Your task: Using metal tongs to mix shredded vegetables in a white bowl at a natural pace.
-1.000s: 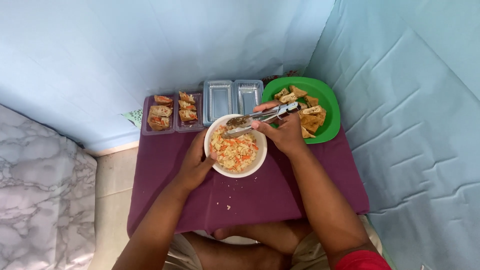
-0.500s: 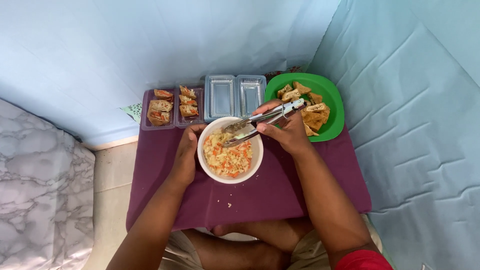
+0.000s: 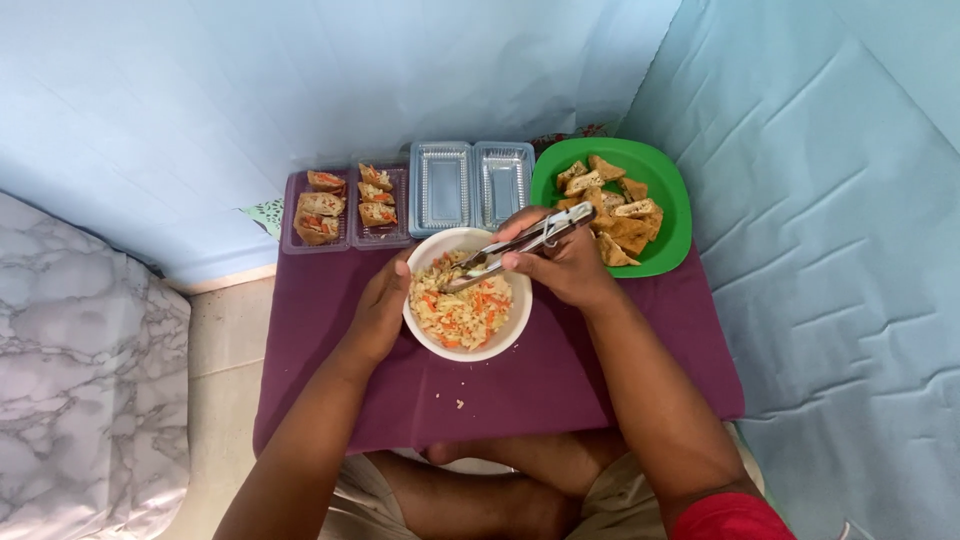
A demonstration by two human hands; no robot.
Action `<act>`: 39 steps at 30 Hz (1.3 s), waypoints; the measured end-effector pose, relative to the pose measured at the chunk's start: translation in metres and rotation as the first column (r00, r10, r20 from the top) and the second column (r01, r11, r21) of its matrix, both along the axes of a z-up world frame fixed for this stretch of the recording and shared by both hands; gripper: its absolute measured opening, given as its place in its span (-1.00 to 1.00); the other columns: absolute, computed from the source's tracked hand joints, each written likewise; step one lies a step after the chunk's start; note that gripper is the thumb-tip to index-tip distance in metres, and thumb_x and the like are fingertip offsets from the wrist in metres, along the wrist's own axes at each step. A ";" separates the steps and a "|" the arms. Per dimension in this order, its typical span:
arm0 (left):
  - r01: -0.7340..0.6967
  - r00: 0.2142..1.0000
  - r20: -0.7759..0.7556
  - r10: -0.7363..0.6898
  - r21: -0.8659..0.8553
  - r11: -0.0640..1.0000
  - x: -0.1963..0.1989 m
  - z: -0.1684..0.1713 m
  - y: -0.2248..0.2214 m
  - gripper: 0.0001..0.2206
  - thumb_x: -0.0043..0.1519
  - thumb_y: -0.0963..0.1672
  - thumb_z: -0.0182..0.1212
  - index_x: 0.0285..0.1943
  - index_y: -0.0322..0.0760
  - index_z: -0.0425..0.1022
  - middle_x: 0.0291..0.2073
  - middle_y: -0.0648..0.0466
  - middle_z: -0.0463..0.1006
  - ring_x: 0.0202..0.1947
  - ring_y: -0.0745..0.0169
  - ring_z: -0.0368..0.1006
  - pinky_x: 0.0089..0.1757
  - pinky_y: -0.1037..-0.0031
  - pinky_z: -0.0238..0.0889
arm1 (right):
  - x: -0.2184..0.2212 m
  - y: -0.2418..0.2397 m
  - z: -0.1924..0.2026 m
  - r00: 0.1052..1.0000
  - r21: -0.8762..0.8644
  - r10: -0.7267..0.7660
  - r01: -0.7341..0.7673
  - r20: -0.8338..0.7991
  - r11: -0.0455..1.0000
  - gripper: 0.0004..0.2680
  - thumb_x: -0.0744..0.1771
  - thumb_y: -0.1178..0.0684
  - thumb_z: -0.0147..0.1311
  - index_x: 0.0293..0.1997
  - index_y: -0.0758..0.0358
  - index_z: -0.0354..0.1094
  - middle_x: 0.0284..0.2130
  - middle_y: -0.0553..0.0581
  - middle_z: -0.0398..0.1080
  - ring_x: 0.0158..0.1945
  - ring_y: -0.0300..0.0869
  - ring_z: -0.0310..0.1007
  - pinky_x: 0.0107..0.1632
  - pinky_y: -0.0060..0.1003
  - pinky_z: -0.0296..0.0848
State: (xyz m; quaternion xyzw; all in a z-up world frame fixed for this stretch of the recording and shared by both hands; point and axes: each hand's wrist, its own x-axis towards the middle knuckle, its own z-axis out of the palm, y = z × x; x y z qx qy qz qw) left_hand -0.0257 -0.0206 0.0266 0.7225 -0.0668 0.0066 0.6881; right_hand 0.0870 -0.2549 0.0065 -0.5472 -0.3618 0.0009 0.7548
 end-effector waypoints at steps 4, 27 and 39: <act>-0.081 0.996 0.035 0.083 -0.076 0.994 0.006 -0.015 0.004 -0.27 0.36 0.22 -0.29 0.35 -0.49 0.26 0.09 -0.29 0.39 0.22 -0.19 0.27 0.25 0.01 -0.01 | 0.000 -0.009 0.011 1.000 0.057 -0.023 0.024 -0.008 0.998 -0.76 0.23 0.20 0.38 -0.13 0.53 0.44 -0.30 0.31 0.52 -0.24 -0.20 0.56 -0.10 -0.33 0.55; -0.101 0.995 -0.003 0.101 -0.147 0.984 0.008 -0.020 0.005 -0.15 0.24 0.33 -0.31 0.24 -0.49 0.25 -0.05 -0.20 0.31 0.10 -0.11 0.26 0.17 0.11 0.07 | -0.001 -0.005 0.018 0.985 -0.048 -0.158 0.156 -0.061 0.987 -0.77 0.25 0.19 0.39 -0.09 0.46 0.46 -0.31 0.23 0.55 -0.24 -0.26 0.58 -0.11 -0.43 0.55; 0.076 0.997 0.004 -0.076 -0.105 0.992 0.007 -0.009 0.002 -0.35 0.34 0.09 -0.07 0.50 -0.42 0.11 0.27 -0.31 0.36 0.30 -0.14 0.26 0.27 0.00 0.03 | 0.000 0.006 0.004 0.984 -0.040 -0.137 0.133 -0.114 0.990 -0.83 0.27 0.23 0.35 -0.16 0.45 0.45 -0.42 0.21 0.53 -0.32 -0.26 0.58 -0.18 -0.44 0.56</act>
